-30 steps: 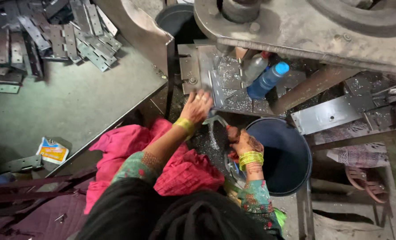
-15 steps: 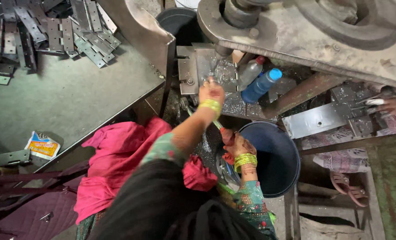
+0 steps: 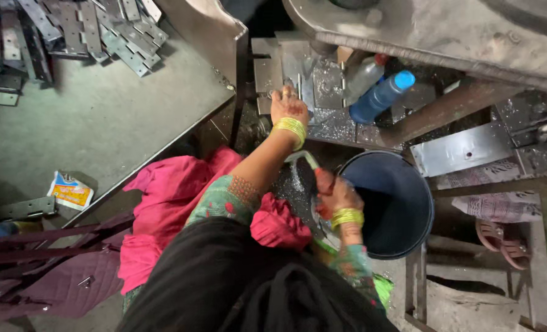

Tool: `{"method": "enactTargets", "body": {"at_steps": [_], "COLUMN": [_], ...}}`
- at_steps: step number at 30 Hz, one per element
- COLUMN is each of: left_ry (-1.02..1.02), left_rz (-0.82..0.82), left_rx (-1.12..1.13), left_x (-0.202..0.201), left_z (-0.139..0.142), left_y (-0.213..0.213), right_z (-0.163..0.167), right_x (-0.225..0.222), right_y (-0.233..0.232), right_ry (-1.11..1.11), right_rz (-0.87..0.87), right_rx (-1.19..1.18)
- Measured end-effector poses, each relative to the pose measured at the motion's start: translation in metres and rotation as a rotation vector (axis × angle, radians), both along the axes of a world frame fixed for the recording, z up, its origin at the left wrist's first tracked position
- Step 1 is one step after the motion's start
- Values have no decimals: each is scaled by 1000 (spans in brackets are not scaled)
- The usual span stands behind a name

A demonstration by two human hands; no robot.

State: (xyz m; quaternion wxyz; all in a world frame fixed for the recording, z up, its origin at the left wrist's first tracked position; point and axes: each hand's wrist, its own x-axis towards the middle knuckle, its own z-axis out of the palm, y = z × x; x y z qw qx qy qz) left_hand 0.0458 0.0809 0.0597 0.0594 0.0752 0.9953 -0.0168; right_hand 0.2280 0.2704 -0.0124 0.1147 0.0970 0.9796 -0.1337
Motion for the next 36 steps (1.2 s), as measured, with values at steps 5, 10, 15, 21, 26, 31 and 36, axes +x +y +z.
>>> {"method": "enactTargets", "body": {"at_steps": [5, 10, 15, 21, 26, 31, 36], "left_ry": [-109, -10, 215, 658, 291, 351, 399], "left_rz": [-82, -94, 31, 63, 123, 61, -38], "left_rx": [-5, -29, -300, 64, -166, -87, 122], "left_x": [11, 8, -15, -36, -56, -61, -59], "left_z": [7, -13, -44, -68, -60, -60, -60], "left_y": [-8, -8, -1, -7, -5, -3, -13], "right_z": [-47, -6, -18, -25, 11, -24, -26], "right_x": [12, -4, 8, 9, -16, 6, -4], "right_y": [-4, 15, 10, -3, 8, -14, 3], "right_ry": [-31, -80, 31, -50, -271, 41, -47], "right_rz": [-81, -65, -65, -78, -140, -140, -91], "right_rx": [-81, -57, -60, -118, -90, -88, -59]}}
